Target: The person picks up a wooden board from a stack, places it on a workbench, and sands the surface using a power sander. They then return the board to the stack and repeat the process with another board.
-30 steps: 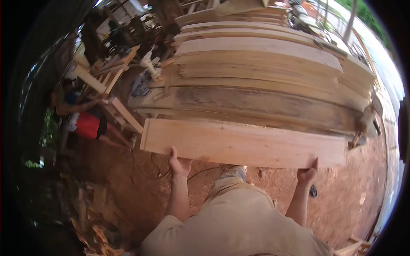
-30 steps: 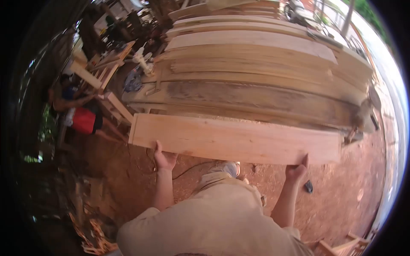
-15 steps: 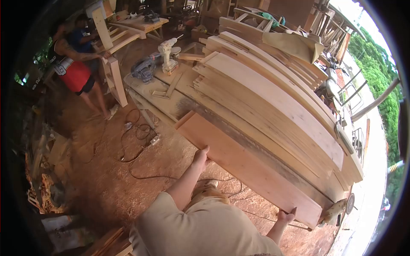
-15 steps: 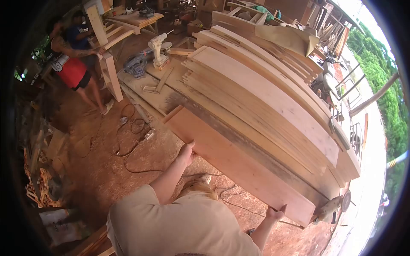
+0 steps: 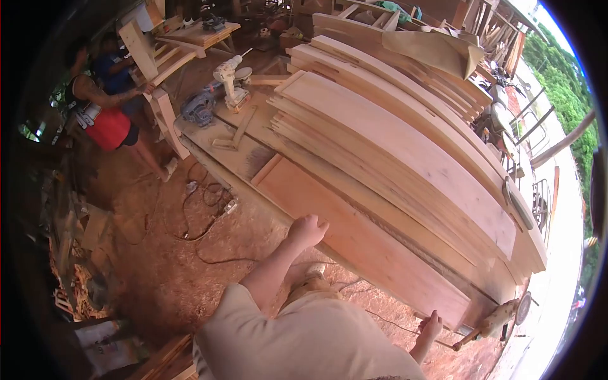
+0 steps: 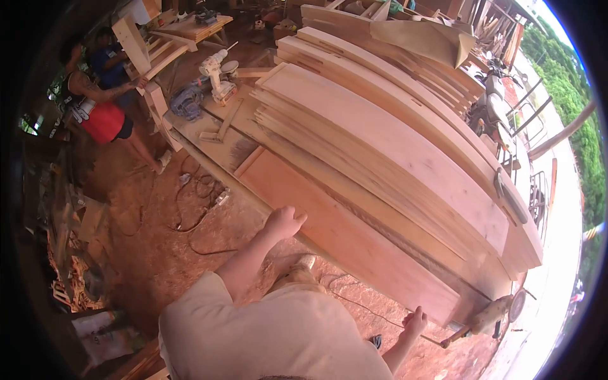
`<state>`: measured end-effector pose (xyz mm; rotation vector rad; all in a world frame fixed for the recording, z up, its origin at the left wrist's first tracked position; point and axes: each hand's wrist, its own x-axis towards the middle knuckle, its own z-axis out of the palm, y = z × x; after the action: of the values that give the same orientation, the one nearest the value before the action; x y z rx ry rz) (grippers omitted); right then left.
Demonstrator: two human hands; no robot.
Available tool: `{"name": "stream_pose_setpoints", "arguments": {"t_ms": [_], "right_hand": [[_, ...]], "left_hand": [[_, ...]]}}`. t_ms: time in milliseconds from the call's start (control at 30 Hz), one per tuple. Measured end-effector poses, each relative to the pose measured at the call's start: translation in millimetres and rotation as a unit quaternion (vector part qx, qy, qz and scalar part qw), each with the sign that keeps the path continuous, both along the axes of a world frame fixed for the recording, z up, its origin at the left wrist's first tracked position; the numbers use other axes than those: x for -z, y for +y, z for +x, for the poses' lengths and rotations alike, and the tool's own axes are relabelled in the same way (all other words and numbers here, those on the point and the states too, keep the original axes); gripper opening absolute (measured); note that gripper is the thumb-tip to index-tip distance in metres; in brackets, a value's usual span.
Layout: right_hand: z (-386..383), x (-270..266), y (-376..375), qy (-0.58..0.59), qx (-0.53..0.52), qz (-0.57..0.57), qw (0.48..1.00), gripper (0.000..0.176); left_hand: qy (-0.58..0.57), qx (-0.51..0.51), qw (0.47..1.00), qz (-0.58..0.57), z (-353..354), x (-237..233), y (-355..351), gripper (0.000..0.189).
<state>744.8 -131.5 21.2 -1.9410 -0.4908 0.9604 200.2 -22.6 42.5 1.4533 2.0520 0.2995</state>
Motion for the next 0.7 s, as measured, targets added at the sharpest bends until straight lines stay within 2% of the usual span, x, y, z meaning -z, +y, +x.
{"name": "stream_pose_setpoints", "arguments": {"t_ms": [33,67,100,133,167,200,233,267,333,467,533,700], "right_hand": [[3,0,-1,-0.074,0.023,0.008,0.997,0.033],[13,8,-3,-0.072,0.023,0.007,0.997,0.033],[25,20,-4,-0.191,0.006,0.026,0.981,0.039],[37,29,-5,-0.307,-0.011,0.046,0.950,0.048],[47,25,-6,-0.306,-0.013,0.046,0.951,0.048],[55,15,-4,-0.324,-0.023,0.012,0.946,0.055],[63,6,-2,-0.340,-0.035,-0.022,0.939,0.064],[75,0,1,-0.340,-0.041,-0.020,0.939,0.064],[99,-8,4,-0.445,-0.045,-0.069,0.892,0.069],[117,-4,22,-0.451,-0.054,-0.115,0.883,0.071],[126,19,34,-0.453,-0.124,-0.180,0.864,0.078],[97,13,36,-0.473,-0.104,-0.194,0.853,0.079]], "left_hand": [[0.002,0.001,1.000,-0.003,11,5,2,0.058],[0.040,-0.006,0.997,0.059,22,11,5,0.060],[0.078,-0.013,0.989,0.122,33,16,8,0.063],[0.079,-0.014,0.989,0.122,46,23,11,0.063],[0.104,-0.011,0.991,0.084,61,32,11,0.065],[0.127,-0.010,0.991,0.046,75,35,9,0.068],[0.128,-0.014,0.991,0.045,86,36,5,0.068],[0.139,0.004,0.990,0.036,94,33,4,0.069],[0.150,0.016,0.988,0.022,117,36,-9,0.069],[0.153,-0.038,0.985,0.070,158,57,-23,0.064],[0.175,-0.046,0.980,0.079,172,62,-27,0.061],[0.158,-0.082,0.958,0.227,174,79,-33,0.055]]}}
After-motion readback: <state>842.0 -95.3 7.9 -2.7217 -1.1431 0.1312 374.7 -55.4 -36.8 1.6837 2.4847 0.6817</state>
